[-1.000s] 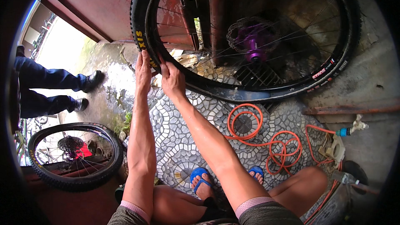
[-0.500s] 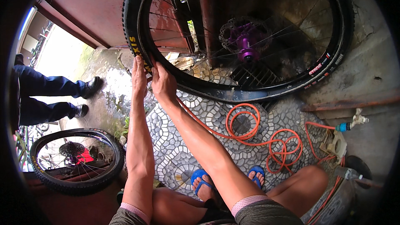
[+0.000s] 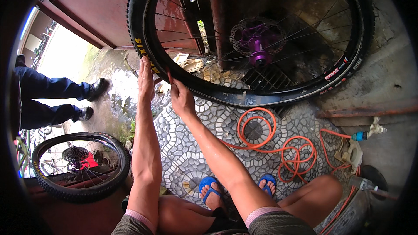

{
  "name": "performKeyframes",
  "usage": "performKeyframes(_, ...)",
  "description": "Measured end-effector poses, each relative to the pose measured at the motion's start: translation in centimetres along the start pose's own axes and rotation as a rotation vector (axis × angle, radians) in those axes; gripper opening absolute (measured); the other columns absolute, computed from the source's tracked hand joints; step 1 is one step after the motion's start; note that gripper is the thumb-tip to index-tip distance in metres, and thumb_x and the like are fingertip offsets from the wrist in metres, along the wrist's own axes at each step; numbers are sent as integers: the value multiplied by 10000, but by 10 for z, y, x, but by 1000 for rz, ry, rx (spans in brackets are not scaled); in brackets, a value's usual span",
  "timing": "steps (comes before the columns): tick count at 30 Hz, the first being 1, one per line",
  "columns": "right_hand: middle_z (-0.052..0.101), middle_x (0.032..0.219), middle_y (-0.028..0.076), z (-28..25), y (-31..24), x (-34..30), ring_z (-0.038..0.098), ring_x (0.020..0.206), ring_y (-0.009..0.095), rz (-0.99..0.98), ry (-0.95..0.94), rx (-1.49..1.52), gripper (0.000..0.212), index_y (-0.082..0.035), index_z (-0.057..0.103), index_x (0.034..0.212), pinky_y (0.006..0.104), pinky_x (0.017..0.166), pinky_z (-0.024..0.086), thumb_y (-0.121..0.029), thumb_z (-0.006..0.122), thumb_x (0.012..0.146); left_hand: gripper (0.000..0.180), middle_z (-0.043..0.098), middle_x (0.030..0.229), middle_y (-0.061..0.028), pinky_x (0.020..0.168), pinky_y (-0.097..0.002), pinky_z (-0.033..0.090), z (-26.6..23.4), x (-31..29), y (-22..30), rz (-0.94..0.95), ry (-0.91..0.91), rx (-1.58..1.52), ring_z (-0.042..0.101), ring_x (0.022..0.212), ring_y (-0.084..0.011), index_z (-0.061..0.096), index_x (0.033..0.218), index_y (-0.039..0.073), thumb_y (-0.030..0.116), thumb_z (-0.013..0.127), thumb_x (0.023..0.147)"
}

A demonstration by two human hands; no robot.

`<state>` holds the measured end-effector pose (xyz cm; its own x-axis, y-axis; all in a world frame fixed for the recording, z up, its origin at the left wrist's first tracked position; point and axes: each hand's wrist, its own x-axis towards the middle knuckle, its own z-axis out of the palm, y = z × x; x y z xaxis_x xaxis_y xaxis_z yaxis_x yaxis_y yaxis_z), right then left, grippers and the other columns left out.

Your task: The person sits on the floor and repeatedly presses the tire bead into the rim of a bicycle wheel, working around the circumference to seat the tire. A second bicycle wheel and an air hose are visible nearby.

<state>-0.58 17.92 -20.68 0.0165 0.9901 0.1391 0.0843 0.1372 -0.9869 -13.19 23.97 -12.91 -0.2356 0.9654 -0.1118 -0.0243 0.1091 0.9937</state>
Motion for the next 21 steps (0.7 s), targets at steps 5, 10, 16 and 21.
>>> performKeyframes(5, 704, 843, 93, 7, 23, -35, 700, 766, 266, 326, 169, 54, 236, -82, 613, 1165, 414, 710, 533, -232, 694, 1002, 765, 540, 1461, -80, 1043, -497, 478, -12, 7, -11, 45, 2, -11, 550, 1294, -241, 370, 1582, 145, 674, 472, 1039)
performKeyframes(10, 700, 903, 144, 8, 15, -26, 696, 829, 315, 271, 181, -48, 203, -73, 606, 1145, 438, 726, 517, -207, 672, 1008, 744, 526, 1458, -65, 1077, -470, 427, -4, 6, -20, 59, -121, -239, 524, 1295, -194, 361, 1575, 145, 657, 476, 1048)
performKeyframes(16, 663, 979, 175, 3, 21, -21, 664, 891, 356, -61, 182, -199, 188, -70, 602, 1157, 463, 758, 510, -174, 648, 1007, 1005, 256, 1683, -125, 1194, -571, 294, -18, 20, -34, -11, -77, -172, 299, 1522, -308, 105, 1681, 102, 741, 470, 997)
performKeyframes(21, 610, 927, 135, -19, 42, -29, 612, 818, 302, 5, 142, -284, 208, -55, 616, 1160, 433, 745, 494, -164, 677, 995, 921, 437, 1562, -92, 1062, -509, 461, -13, 13, -30, -1, -19, -129, 516, 1328, -269, 126, 1678, 166, 693, 496, 1020)
